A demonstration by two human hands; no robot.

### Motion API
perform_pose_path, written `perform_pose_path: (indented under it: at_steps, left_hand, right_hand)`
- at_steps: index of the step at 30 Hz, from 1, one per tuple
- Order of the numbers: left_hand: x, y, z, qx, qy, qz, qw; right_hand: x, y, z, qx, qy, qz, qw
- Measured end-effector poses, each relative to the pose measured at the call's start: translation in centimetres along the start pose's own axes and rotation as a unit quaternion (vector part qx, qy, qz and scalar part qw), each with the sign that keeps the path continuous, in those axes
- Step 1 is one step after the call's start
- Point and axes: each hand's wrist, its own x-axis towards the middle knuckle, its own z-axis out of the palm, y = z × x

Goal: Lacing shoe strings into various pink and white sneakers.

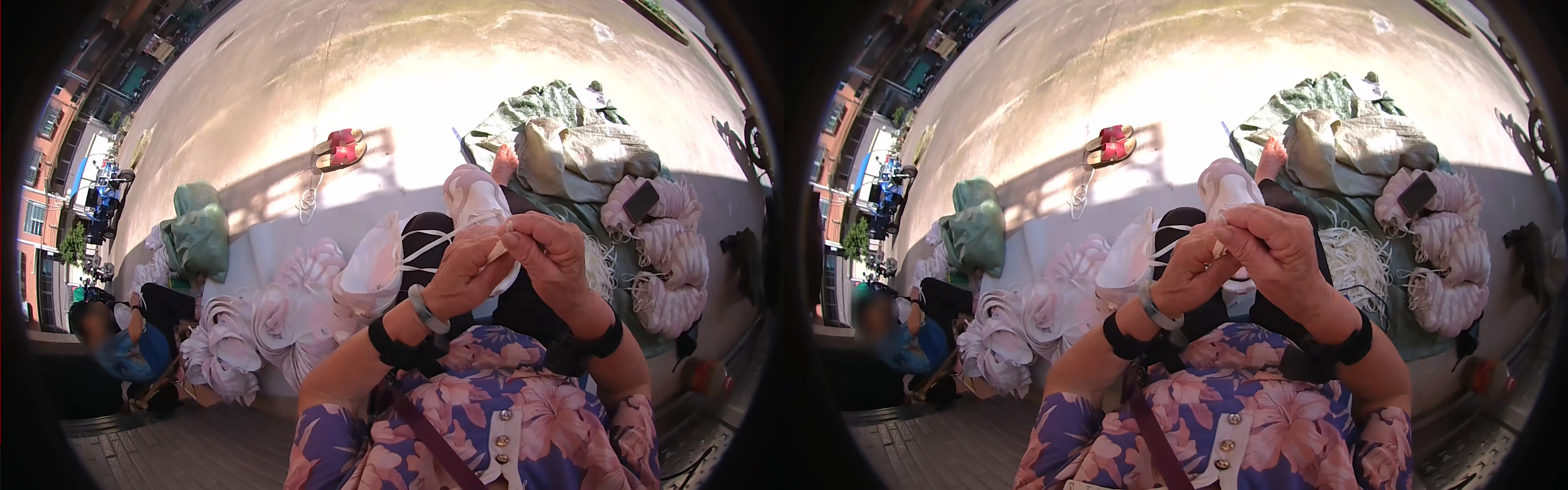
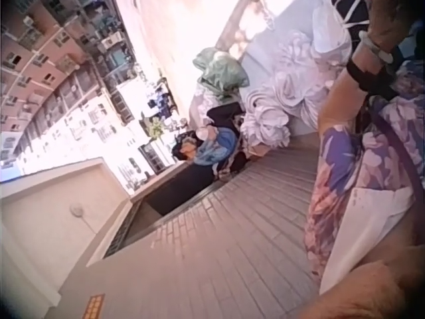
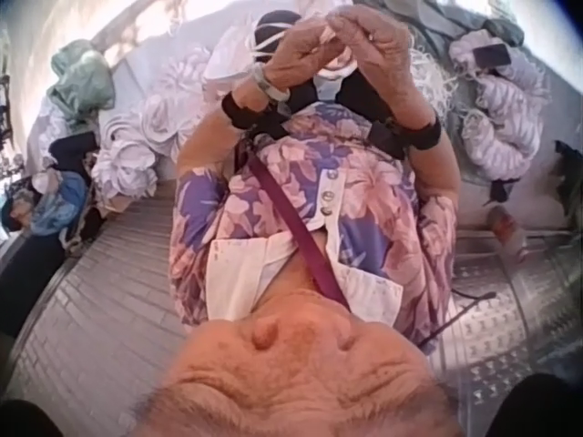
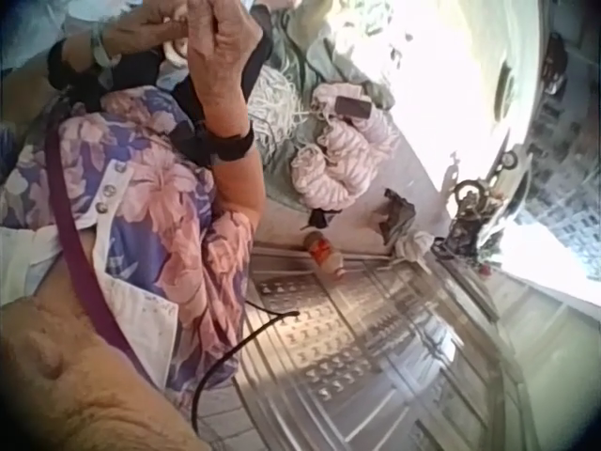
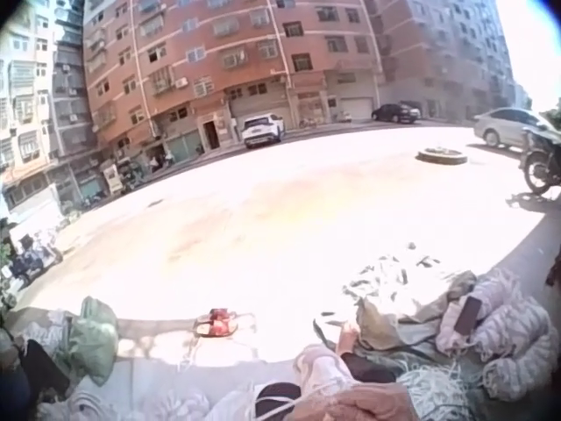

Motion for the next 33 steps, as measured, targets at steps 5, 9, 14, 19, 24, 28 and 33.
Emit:
perform_pose_path:
  at_steps: [5,9,14,19,24,28,33]
  left_hand:
    - [-1.8,0.4,0.8,-0.176,-0.136,-0.180,0.958]
    - [-4.0,-2.7,0.4,-0.097,-0.180,-0.104,0.973]
    - [-2.6,-2.7,1.6,-0.123,-0.244,-0.085,0.958]
    - [-1.9,-1.8,2.9,-0.090,-0.311,-0.031,0.946]
    - [-0.9,-1.4,3.3,-0.079,-0.293,-0.006,0.953]
    - [-0.5,-0.1,2.7,-0.053,-0.222,0.018,0.974]
    - [0.0,0.6,1.4,0.014,-0.148,0.115,0.982]
  right_hand:
    - [0.6,3.3,-7.6,0.220,0.225,0.112,0.943]
    - [-1.8,9.5,-16.0,0.167,0.372,0.176,0.896]
    - [-10.9,21.2,-22.1,-0.142,0.220,0.358,0.896]
    - [-5.1,17.2,-10.8,-0.440,-0.055,0.276,0.852]
    - [0.3,14.3,-3.6,-0.283,-0.116,0.160,0.938]
    - [1.1,15.3,-2.1,-0.330,-0.187,0.120,0.917]
    - [1.2,15.9,-0.9,-0.288,-0.149,0.165,0.931]
